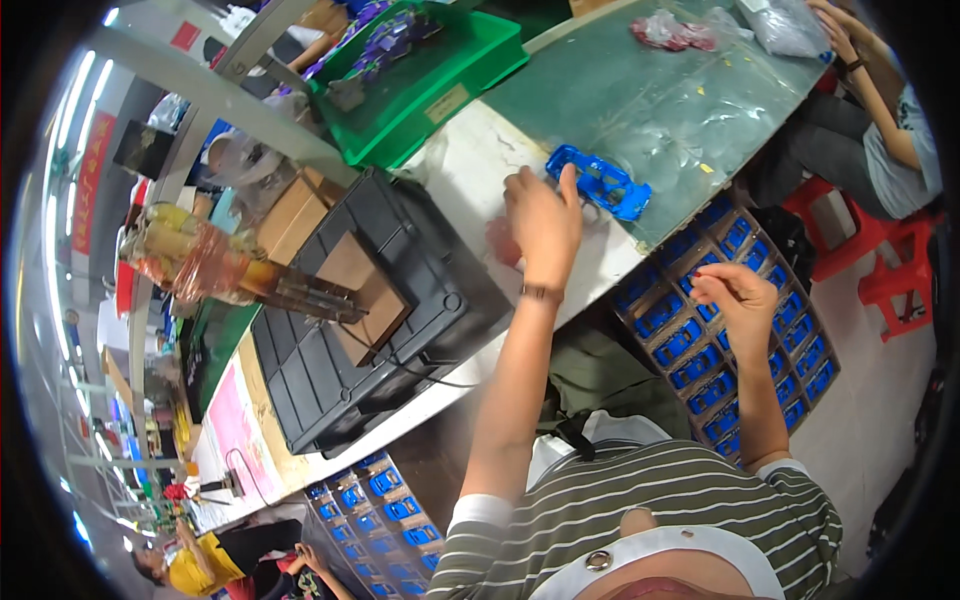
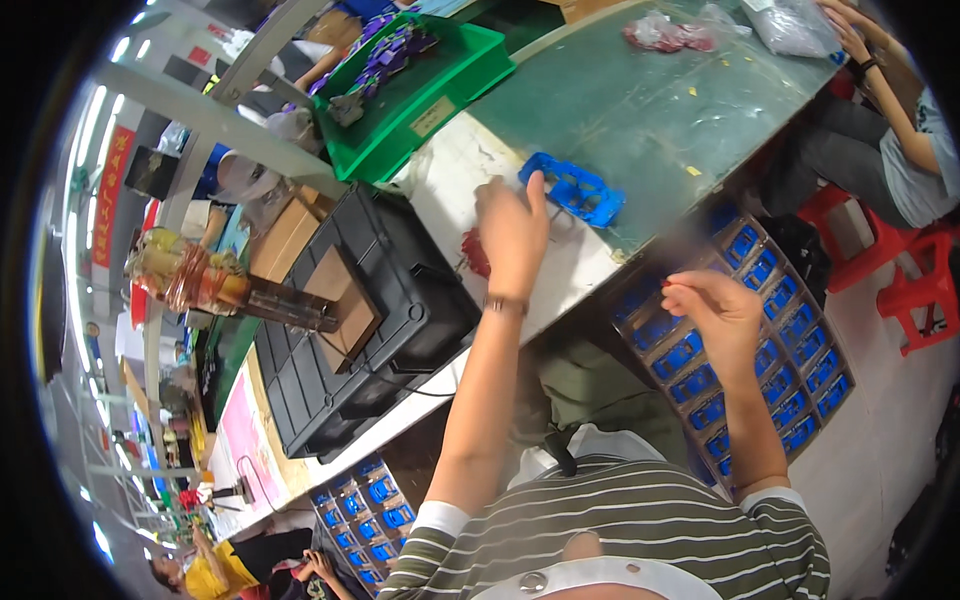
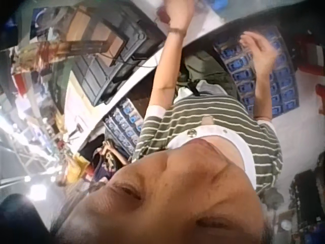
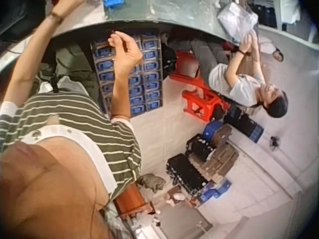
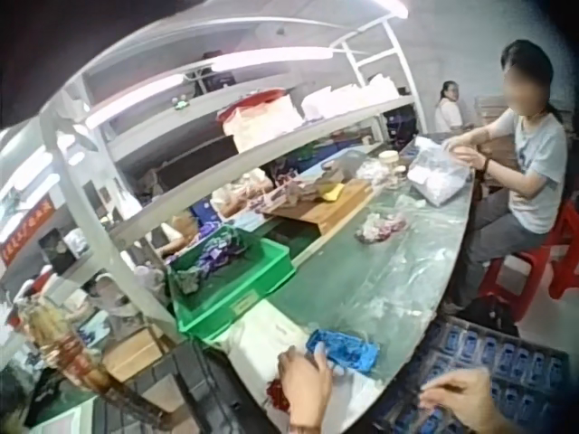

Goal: Assembling small blue plastic toy cars by inserting components and using a specialized pneumatic press machine.

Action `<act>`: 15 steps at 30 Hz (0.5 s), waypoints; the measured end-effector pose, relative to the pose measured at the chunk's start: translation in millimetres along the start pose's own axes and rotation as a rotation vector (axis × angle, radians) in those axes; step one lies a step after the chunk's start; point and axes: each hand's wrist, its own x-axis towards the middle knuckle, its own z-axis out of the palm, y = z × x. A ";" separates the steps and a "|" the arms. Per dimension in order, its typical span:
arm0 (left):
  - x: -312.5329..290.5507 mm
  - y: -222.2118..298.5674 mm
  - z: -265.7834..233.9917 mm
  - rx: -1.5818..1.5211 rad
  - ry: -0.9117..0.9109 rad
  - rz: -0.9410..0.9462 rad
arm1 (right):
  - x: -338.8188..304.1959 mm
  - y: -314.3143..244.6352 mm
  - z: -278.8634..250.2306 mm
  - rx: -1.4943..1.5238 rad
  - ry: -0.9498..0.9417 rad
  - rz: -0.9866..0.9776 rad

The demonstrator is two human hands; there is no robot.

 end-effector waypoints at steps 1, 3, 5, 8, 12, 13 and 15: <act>9.8 -1.8 3.3 0.097 -0.129 -0.060 | 0.3 0.9 -3.8 -0.011 -0.011 0.000; 25.1 -7.6 8.4 0.133 -0.321 -0.149 | -1.4 2.0 -10.1 -0.037 -0.025 0.001; 34.7 -15.6 10.5 0.013 -0.447 -0.203 | -1.5 -0.5 -10.8 -0.039 -0.027 0.019; 25.2 -10.9 14.5 -0.208 -0.268 -0.147 | -0.5 -6.2 -14.3 -0.052 -0.028 0.040; 0.8 42.5 -33.2 -0.566 -0.124 -0.033 | 11.7 -36.2 -23.4 -0.116 -0.053 -0.222; -12.8 55.6 -53.5 -0.602 -0.051 0.067 | 14.0 -49.6 -20.2 -0.130 -0.059 -0.302; -41.1 63.9 -84.0 -0.493 0.041 0.269 | 14.2 -78.0 -13.2 -0.334 -0.163 -0.535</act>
